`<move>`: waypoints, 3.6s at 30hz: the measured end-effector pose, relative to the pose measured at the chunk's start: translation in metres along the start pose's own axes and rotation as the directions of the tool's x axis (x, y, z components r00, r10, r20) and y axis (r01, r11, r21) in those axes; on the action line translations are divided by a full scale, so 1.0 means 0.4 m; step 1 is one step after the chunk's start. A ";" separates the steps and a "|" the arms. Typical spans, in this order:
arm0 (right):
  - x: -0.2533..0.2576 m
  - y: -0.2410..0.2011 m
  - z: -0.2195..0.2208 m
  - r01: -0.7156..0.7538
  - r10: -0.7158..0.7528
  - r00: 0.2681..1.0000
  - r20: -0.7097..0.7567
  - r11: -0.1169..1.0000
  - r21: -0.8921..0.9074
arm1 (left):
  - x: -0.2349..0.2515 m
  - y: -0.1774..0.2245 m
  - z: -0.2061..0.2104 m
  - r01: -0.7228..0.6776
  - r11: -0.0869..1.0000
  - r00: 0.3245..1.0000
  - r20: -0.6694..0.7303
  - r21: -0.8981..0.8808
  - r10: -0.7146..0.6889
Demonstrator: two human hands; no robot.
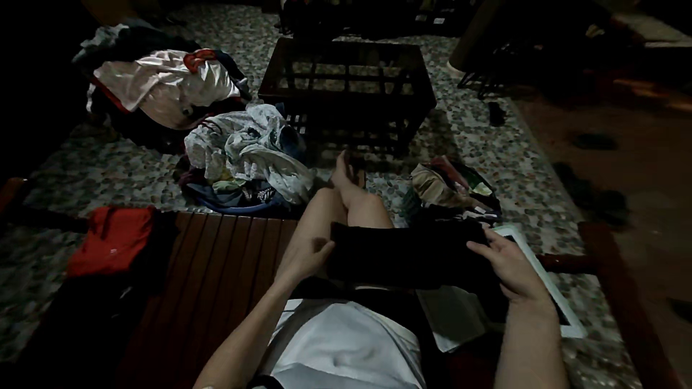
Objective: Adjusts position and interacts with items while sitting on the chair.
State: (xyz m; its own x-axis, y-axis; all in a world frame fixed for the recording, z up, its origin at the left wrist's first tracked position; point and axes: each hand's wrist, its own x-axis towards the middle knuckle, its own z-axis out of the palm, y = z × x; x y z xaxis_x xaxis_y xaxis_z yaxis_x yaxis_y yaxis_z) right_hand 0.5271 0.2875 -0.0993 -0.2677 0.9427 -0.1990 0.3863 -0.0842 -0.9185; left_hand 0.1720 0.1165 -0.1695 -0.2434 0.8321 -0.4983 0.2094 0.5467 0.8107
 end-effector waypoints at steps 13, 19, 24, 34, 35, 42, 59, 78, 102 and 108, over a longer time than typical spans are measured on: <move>0.040 0.237 -0.018 -0.246 0.231 0.965 -0.120 0.960 -0.131 | 0.110 0.031 0.001 0.052 0.873 0.996 0.092 -0.484 -0.008; -0.017 0.207 -0.017 -0.150 0.139 0.982 -0.125 0.985 -0.083 | -0.137 0.112 -0.303 -0.285 0.940 0.887 -0.423 -0.184 0.186; -0.050 0.186 0.010 -0.091 0.083 0.993 -0.085 0.992 -0.088 | -0.268 0.164 -0.522 -0.340 0.939 0.768 -0.589 -0.042 0.252; -0.092 0.187 0.002 -0.120 0.114 0.992 -0.059 0.988 -0.102 | -0.224 0.213 -0.394 -0.406 0.914 0.801 -0.481 0.001 0.357; -0.097 0.188 -0.001 -0.124 0.118 0.991 -0.062 0.986 -0.107 | -0.201 0.215 -0.345 -0.398 0.916 0.829 -0.444 -0.045 0.339; -0.133 0.175 -0.020 -0.095 0.089 0.995 -0.051 0.988 -0.125 | 0.030 0.147 0.064 -0.277 0.949 0.960 -0.083 -0.153 0.267; -0.117 0.140 0.092 -0.024 0.043 0.993 0.113 0.987 -0.159 | -0.062 0.012 -0.232 -0.289 0.926 0.954 -0.153 -0.241 0.258; -0.016 -0.066 0.581 -0.193 0.293 0.811 0.507 0.951 -0.241 | 0.103 -0.380 -0.181 0.193 0.924 0.941 -0.205 -0.331 -0.269; 0.018 -0.140 0.903 0.666 -0.249 0.411 0.877 0.739 -0.102 | -0.278 -0.423 -0.789 -0.728 0.332 0.523 -0.799 -0.600 -0.297; 0.124 -0.065 0.682 0.426 -0.105 0.692 0.714 0.858 -0.287 | -0.238 -0.754 -0.883 -0.723 0.335 0.479 -0.788 -0.604 -0.386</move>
State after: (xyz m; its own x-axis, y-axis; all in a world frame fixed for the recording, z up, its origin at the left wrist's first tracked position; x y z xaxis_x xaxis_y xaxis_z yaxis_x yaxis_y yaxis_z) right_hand 0.2629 0.2482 -0.1783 -0.8562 0.4308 -0.2853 0.4705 0.4218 -0.7750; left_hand -0.2026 -0.1607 -0.2580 -0.9441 0.1140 -0.3092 -0.3252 -0.4748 0.8178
